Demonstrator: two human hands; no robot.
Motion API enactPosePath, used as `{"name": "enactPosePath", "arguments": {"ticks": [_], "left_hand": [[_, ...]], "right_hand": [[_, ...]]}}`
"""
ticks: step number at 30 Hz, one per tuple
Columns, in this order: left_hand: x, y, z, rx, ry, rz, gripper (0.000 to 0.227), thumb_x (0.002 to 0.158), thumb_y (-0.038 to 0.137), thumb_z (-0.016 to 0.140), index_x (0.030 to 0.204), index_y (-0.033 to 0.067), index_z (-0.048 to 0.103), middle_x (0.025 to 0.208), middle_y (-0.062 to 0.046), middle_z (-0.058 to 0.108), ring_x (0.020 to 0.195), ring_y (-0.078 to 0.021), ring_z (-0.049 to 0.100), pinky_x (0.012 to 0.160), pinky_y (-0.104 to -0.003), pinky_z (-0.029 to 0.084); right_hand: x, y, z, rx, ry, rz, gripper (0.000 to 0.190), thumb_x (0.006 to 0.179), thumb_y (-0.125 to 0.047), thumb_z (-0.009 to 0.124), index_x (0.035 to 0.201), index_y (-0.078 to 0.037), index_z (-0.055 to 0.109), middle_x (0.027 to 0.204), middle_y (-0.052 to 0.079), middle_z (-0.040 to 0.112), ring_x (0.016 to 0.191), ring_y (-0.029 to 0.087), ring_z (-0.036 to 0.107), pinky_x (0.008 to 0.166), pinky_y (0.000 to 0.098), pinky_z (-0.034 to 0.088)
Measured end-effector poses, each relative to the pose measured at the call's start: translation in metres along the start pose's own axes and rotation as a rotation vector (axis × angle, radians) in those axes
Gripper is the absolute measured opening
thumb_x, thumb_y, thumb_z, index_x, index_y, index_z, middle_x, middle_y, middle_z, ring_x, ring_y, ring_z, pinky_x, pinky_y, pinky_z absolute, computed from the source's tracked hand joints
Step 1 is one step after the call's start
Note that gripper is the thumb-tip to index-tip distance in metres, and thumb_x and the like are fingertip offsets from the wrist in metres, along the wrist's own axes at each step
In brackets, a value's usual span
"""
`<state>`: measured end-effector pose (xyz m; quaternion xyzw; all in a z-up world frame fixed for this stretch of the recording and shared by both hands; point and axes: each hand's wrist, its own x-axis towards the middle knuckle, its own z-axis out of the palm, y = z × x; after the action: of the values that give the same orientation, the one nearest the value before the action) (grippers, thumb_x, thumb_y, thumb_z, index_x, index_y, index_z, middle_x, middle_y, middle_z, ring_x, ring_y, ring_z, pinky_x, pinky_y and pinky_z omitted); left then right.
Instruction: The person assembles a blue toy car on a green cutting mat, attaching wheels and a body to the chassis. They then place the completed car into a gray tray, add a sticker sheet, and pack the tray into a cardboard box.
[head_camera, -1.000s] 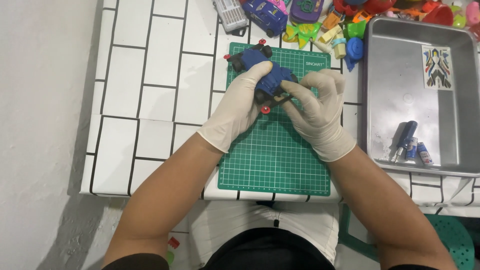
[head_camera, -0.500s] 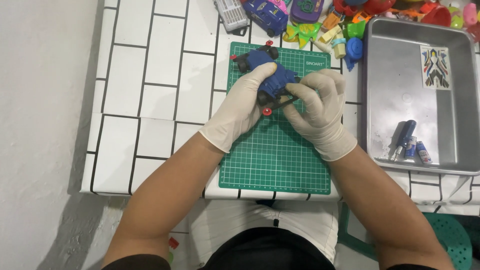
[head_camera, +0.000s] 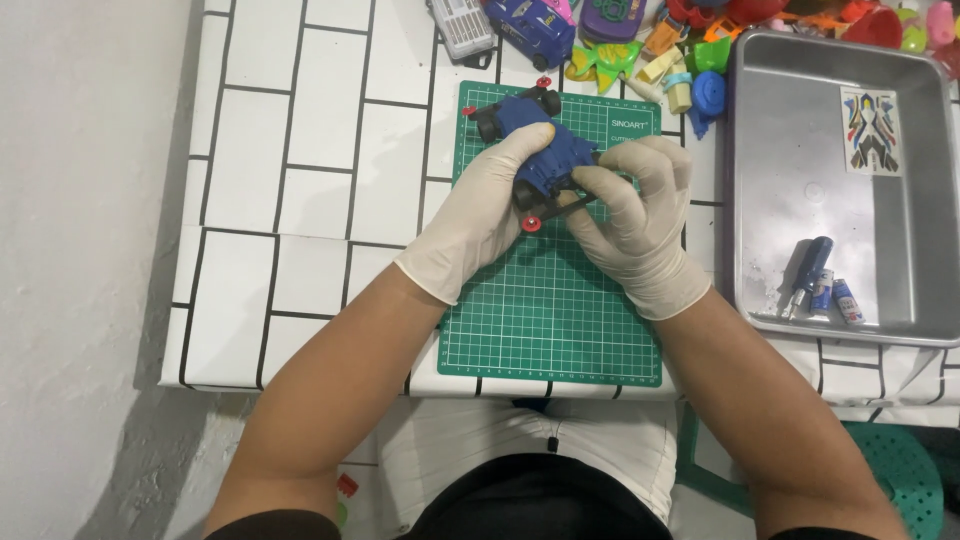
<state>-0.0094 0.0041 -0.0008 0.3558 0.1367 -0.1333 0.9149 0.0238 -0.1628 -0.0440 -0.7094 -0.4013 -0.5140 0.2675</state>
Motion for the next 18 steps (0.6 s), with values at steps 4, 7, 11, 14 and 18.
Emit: {"name": "enactPosePath", "arguments": {"ticks": [4,7,11,14,18], "left_hand": [[0.003,0.001,-0.004,0.012,-0.003,-0.002,0.065,0.083,0.031,0.078,0.131,-0.0015,0.048,0.110,-0.015,0.059,0.113,-0.0362,0.065,0.103,-0.056,0.053],[0.003,0.001,-0.007,0.010,-0.028,-0.015,0.066,0.084,0.029,0.078,0.132,-0.0018,0.047,0.113,-0.017,0.060,0.114,-0.0365,0.066,0.104,-0.056,0.052],[0.000,0.000,-0.004,0.070,-0.035,-0.062,0.063,0.085,0.030,0.076,0.131,-0.0008,0.047,0.114,-0.016,0.056,0.115,-0.0361,0.064,0.103,-0.054,0.054],[-0.002,0.002,-0.001,0.092,-0.033,-0.067,0.063,0.084,0.030,0.076,0.131,-0.0009,0.047,0.114,-0.016,0.056,0.115,-0.0350,0.064,0.103,-0.054,0.054],[0.002,-0.001,-0.006,0.121,-0.021,-0.080,0.066,0.083,0.030,0.077,0.133,-0.0008,0.046,0.116,-0.017,0.055,0.116,-0.0360,0.064,0.105,-0.055,0.052]], "right_hand": [[0.007,-0.007,-0.007,0.056,0.007,0.037,0.032,0.082,-0.021,0.093,0.104,-0.008,0.074,0.099,0.011,0.066,0.092,0.031,0.057,0.076,0.0448,0.047],[0.015,-0.018,-0.014,0.143,-0.057,0.042,0.033,0.080,-0.010,0.089,0.111,-0.008,0.075,0.109,0.014,0.067,0.103,0.032,0.058,0.076,0.0424,0.051],[0.017,-0.025,-0.016,0.043,-0.091,-0.065,0.028,0.079,-0.006,0.088,0.104,-0.014,0.079,0.108,0.011,0.070,0.100,0.029,0.060,0.080,0.0438,0.051],[0.026,-0.035,-0.014,0.007,-0.100,-0.022,0.026,0.083,-0.002,0.083,0.105,-0.011,0.077,0.106,0.010,0.069,0.097,0.028,0.060,0.077,0.0408,0.052],[0.026,-0.039,-0.012,0.026,-0.051,0.001,0.023,0.084,0.002,0.081,0.105,-0.009,0.077,0.106,0.011,0.067,0.096,0.026,0.060,0.078,0.0361,0.052]]}}
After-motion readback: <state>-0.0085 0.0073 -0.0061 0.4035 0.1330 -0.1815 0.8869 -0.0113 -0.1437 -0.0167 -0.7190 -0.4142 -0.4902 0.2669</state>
